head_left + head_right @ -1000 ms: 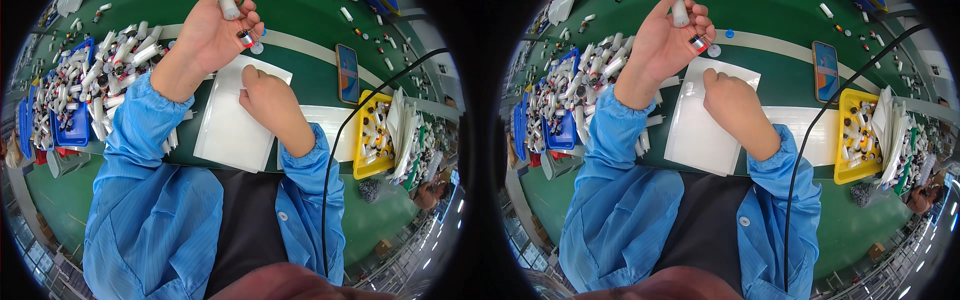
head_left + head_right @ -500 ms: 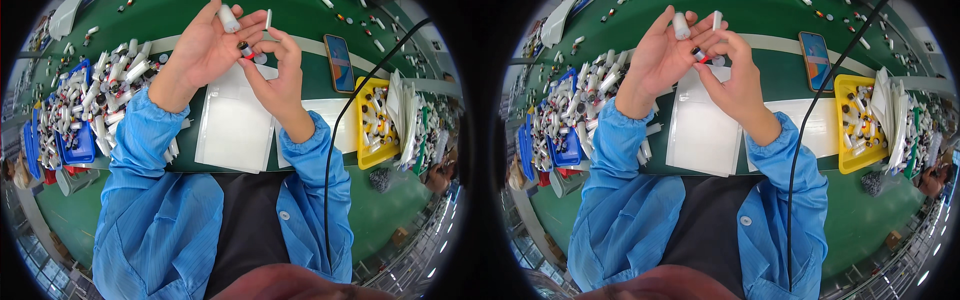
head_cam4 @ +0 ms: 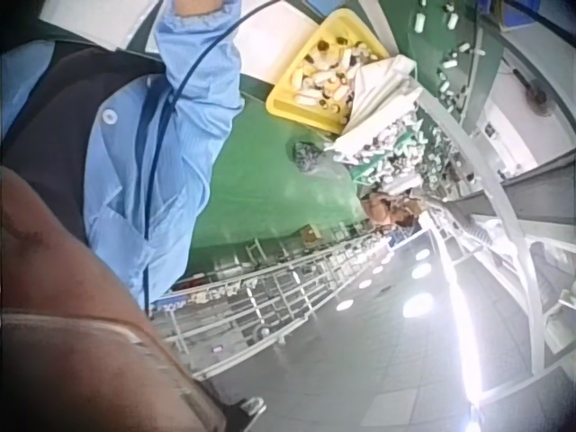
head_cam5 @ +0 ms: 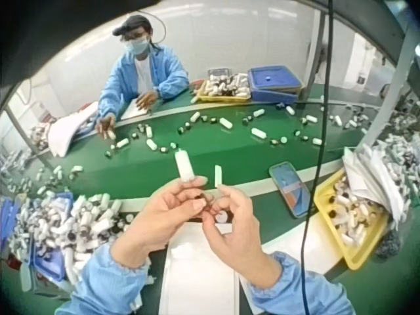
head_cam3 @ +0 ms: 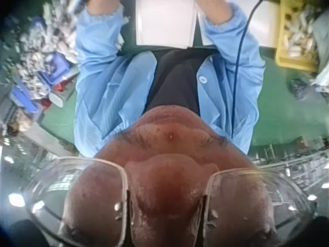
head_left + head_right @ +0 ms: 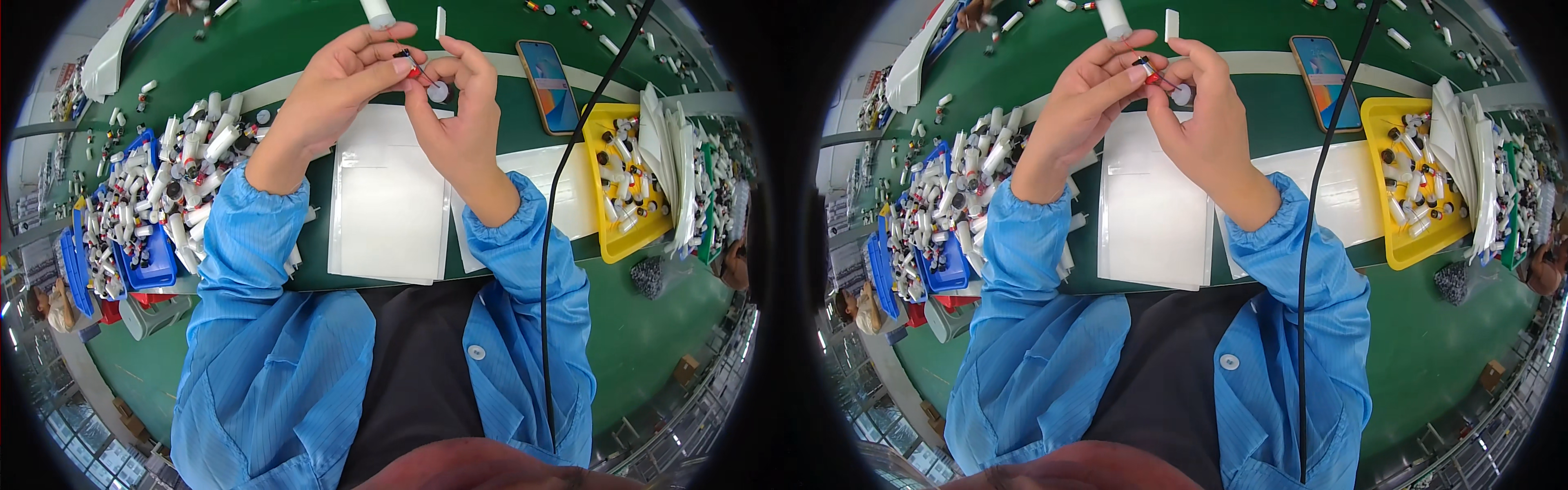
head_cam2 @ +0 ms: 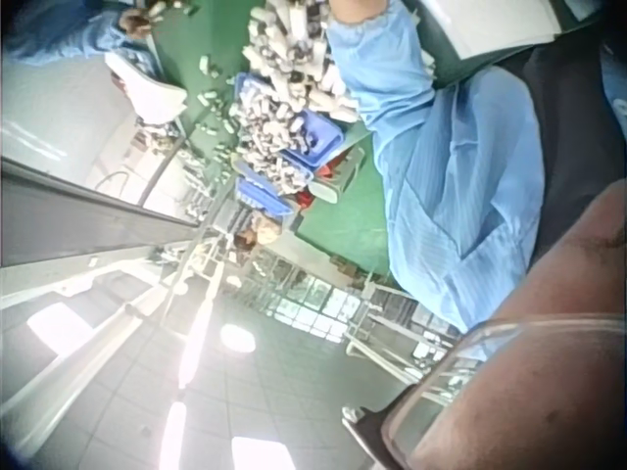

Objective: Manually assembling small cylindrical electronic components by attaching plastic housings and labels.

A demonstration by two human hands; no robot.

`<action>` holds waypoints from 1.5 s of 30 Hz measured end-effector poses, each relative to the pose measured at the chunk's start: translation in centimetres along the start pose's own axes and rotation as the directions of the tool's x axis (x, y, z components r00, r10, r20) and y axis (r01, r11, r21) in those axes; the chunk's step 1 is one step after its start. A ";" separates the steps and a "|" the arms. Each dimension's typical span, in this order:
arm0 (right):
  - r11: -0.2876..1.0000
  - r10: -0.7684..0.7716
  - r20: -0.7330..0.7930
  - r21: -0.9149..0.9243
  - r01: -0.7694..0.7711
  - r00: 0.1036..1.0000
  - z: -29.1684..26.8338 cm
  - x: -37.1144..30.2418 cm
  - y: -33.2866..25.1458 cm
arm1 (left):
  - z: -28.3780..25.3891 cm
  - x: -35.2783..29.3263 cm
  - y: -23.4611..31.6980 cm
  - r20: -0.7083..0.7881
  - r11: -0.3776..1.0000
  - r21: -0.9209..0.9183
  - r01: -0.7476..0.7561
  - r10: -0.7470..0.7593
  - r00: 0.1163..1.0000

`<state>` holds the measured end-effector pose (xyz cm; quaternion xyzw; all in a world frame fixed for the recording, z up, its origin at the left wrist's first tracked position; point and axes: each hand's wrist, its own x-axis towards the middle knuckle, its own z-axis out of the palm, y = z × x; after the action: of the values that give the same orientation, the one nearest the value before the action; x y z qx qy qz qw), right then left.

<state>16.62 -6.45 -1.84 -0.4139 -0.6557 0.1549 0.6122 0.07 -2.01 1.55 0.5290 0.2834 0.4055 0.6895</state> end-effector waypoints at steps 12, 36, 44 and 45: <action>0.827 0.239 0.045 0.514 -0.228 0.970 -1.6 1.1 0.1 | 0.0 0.0 0.1 -0.017 0.993 -0.118 -0.002 0.000 1.000; 0.725 0.419 0.235 0.495 -0.479 0.877 -2.4 1.7 0.7 | 0.7 -0.5 1.1 0.055 0.999 0.027 0.033 -0.035 0.998; 0.792 0.379 0.201 0.434 -0.429 0.903 -2.2 1.7 0.1 | -0.1 0.1 -0.3 0.079 0.997 -0.067 0.027 -0.021 0.997; 0.799 0.371 0.212 0.423 -0.427 0.904 -2.3 1.8 0.1 | -0.3 0.1 -0.6 0.091 0.997 -0.075 0.018 -0.011 0.996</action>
<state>18.95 -5.78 -0.22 -0.3757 -0.5330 0.4557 0.6058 0.04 -1.81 0.92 0.5181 0.2399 0.3865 0.7243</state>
